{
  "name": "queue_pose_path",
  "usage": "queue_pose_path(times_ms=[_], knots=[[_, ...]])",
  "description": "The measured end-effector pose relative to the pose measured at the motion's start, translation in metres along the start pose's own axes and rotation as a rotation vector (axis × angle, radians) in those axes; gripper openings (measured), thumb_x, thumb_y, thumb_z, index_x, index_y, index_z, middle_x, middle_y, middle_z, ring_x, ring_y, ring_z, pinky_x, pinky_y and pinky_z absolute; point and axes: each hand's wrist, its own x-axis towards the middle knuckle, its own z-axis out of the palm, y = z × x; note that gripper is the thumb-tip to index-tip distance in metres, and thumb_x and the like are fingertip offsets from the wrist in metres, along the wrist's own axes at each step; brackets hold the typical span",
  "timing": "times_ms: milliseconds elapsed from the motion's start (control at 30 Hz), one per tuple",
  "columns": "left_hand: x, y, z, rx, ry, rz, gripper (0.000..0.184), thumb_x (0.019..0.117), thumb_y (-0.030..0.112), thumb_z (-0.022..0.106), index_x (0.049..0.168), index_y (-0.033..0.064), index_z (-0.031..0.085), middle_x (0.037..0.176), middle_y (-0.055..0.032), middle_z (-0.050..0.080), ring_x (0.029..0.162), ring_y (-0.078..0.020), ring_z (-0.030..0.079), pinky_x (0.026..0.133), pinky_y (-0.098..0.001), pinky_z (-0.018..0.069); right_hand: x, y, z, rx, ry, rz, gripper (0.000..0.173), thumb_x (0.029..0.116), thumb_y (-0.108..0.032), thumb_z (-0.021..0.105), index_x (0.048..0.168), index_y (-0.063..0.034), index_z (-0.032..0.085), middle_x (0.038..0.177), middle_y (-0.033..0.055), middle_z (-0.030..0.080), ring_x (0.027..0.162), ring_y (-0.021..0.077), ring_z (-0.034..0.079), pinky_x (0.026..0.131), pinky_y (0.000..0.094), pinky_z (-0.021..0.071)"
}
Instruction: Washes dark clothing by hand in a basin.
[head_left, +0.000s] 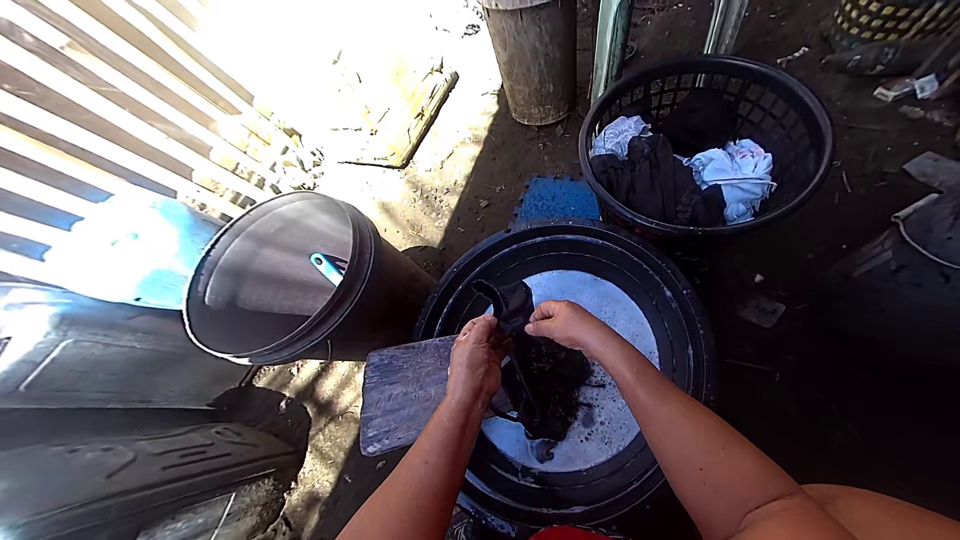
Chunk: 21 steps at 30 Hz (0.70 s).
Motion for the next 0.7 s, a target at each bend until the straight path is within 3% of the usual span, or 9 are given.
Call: queue_pose_path(times_ms=[167,267,367,467,533,600,633,700], knots=[[0.008,0.014,-0.021,-0.093,0.143,0.017,0.018,0.1047,0.015,0.042,0.116,0.0052,0.053,0.097,-0.011,0.064,0.087,-0.0237,0.068,0.079,-0.0467,0.0594,-0.01,-0.001,-0.026,0.578,0.348,-0.128,0.012,0.0997,-0.009,0.061,0.103,0.0025,0.063,0.095,0.0112,0.062,0.088,0.0165,0.058,0.084,0.0383,0.0501],[0.007,0.025,-0.027,-0.158,0.191,0.077,0.015,0.1039,0.016,0.042,0.109,0.0081,0.053,0.092,-0.0085,0.064,0.083,-0.0204,0.067,0.077,-0.0437,0.0578,-0.012,-0.003,-0.034,0.928,0.531,-0.275,0.009,0.0991,-0.007,0.051,0.093,-0.0076,0.058,0.084,0.0019,0.061,0.078,0.0105,0.06,0.074,0.0315,0.0537],[-0.006,0.042,-0.015,-0.111,0.175,0.174,0.012,0.1017,0.012,0.045,0.103,0.0083,0.056,0.089,-0.0065,0.064,0.084,-0.0173,0.066,0.078,-0.0402,0.0574,-0.026,-0.019,-0.034,1.003,0.604,-0.371,0.013,0.1019,-0.014,0.048,0.098,-0.01,0.06,0.088,0.0013,0.062,0.084,0.011,0.061,0.076,0.0334,0.053],[-0.032,0.065,-0.008,0.241,0.053,0.335,0.009,0.1028,0.016,0.049,0.101,0.012,0.057,0.084,0.0007,0.062,0.078,-0.0088,0.063,0.072,-0.0306,0.0557,-0.061,-0.05,-0.044,1.063,0.675,-0.492,0.016,0.1028,-0.015,0.048,0.097,-0.0106,0.062,0.087,0.0013,0.064,0.084,0.0114,0.064,0.075,0.0335,0.0561],[-0.056,0.078,-0.012,0.639,-0.151,0.556,0.019,0.0993,0.029,0.056,0.105,0.0113,0.059,0.085,0.0019,0.063,0.077,-0.006,0.062,0.071,-0.0283,0.0533,-0.095,-0.072,-0.054,1.155,0.668,-0.554,0.018,0.1038,-0.014,0.046,0.096,-0.0102,0.062,0.086,0.0026,0.066,0.082,0.0127,0.067,0.073,0.0343,0.0583],[-0.085,0.092,-0.014,1.083,-0.375,0.747,0.044,0.0927,0.042,0.063,0.117,0.0055,0.064,0.102,-0.0086,0.068,0.093,-0.0203,0.066,0.082,-0.0471,0.0547,-0.129,-0.091,-0.06,1.219,0.626,-0.622,0.021,0.1054,-0.015,0.044,0.095,-0.0098,0.061,0.082,0.004,0.067,0.078,0.0132,0.068,0.071,0.0338,0.0594],[-0.095,0.097,-0.014,1.233,-0.448,0.776,0.042,0.0922,0.035,0.069,0.12,0.0031,0.065,0.108,-0.0148,0.07,0.097,-0.0299,0.068,0.085,-0.0579,0.0538,-0.146,-0.099,-0.06,1.236,0.594,-0.654,0.022,0.106,-0.016,0.043,0.095,-0.0094,0.061,0.082,0.0049,0.067,0.077,0.0138,0.068,0.07,0.0339,0.0593],[-0.103,0.102,-0.02,1.388,-0.452,0.803,0.022,0.0906,0.011,0.072,0.109,0.0006,0.07,0.106,-0.0201,0.071,0.098,-0.0388,0.069,0.084,-0.0656,0.0518,-0.175,-0.114,-0.055,1.244,0.546,-0.717,0.022,0.1064,-0.017,0.041,0.096,-0.0092,0.059,0.082,0.0051,0.066,0.078,0.0132,0.068,0.07,0.0328,0.0592]])
